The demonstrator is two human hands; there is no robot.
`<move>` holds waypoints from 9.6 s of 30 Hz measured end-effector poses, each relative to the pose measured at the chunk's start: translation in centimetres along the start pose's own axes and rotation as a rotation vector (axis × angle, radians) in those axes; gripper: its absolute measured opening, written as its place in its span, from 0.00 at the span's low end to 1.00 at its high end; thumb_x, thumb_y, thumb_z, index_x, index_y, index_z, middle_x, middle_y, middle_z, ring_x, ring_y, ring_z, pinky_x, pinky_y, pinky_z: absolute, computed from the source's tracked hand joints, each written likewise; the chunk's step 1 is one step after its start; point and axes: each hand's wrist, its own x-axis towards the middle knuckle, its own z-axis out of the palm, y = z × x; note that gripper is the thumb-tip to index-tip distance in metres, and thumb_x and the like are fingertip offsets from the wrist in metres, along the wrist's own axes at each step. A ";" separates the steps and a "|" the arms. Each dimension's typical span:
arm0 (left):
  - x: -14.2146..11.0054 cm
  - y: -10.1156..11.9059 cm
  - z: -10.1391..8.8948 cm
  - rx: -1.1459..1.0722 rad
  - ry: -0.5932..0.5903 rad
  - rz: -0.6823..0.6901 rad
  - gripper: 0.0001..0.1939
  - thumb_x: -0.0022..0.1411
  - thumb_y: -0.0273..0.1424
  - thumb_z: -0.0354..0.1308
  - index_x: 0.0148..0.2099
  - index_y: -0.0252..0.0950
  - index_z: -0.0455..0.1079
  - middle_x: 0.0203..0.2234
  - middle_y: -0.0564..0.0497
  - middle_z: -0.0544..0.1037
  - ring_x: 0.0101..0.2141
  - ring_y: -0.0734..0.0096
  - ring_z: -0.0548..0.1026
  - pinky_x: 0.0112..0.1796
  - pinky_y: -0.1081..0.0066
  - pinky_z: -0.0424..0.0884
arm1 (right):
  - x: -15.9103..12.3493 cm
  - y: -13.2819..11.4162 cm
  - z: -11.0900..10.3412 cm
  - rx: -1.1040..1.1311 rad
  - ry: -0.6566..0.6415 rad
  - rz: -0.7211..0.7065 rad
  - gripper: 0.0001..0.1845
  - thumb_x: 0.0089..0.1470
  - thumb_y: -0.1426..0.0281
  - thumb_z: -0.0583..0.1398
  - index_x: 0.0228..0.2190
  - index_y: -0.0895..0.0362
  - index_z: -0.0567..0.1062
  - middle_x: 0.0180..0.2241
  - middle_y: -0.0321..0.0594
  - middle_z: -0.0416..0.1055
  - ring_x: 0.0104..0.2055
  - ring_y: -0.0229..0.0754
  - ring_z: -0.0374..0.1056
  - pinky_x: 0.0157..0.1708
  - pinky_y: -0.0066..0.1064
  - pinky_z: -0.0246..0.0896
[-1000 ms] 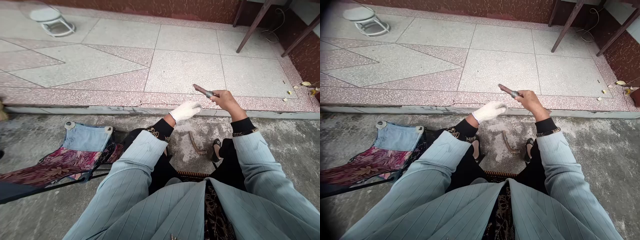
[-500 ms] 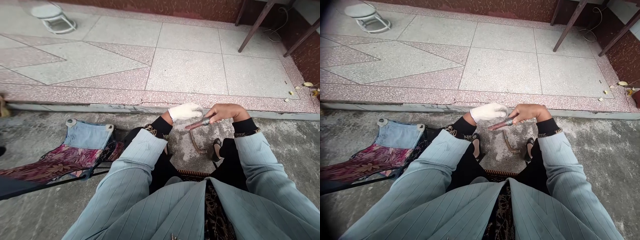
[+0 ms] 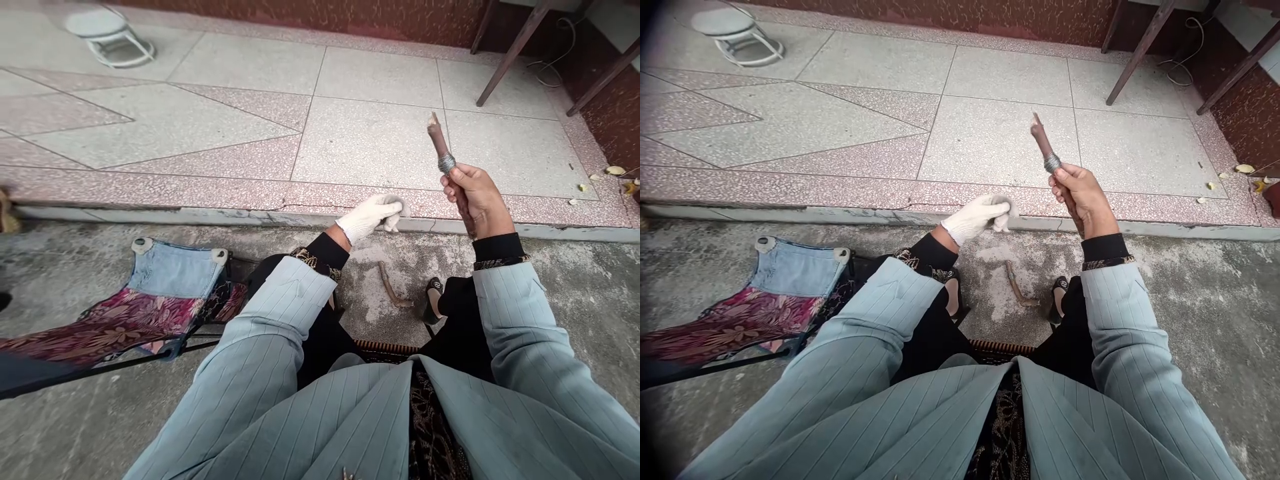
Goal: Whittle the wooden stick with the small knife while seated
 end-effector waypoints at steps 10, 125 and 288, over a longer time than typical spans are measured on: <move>-0.8 2.5 1.4 0.827 0.127 0.115 0.14 0.64 0.33 0.48 0.40 0.33 0.74 0.25 0.53 0.73 0.26 0.74 0.68 0.31 0.73 0.63 | 0.8 0.7 -0.4 -0.811 -0.033 0.148 0.21 0.53 0.62 0.62 0.46 0.60 0.77 0.30 0.44 0.74 0.27 0.39 0.64 0.27 0.30 0.56; -3.4 -1.5 1.0 0.364 -0.021 -0.066 0.16 0.60 0.27 0.54 0.50 0.32 0.70 0.36 0.46 0.78 0.30 0.78 0.74 0.35 0.73 0.72 | -4.2 0.9 -1.0 0.013 0.236 -0.174 0.21 0.55 0.47 0.56 0.37 0.50 0.70 0.30 0.38 0.67 0.27 0.38 0.64 0.23 0.30 0.58; -3.9 -2.4 4.1 0.636 -0.032 0.003 0.15 0.63 0.38 0.50 0.35 0.32 0.72 0.27 0.52 0.73 0.26 0.76 0.66 0.30 0.75 0.62 | -4.0 3.5 1.4 -0.158 -0.133 0.183 0.15 0.52 0.61 0.65 0.28 0.60 0.72 0.21 0.34 0.65 0.18 0.30 0.55 0.18 0.25 0.48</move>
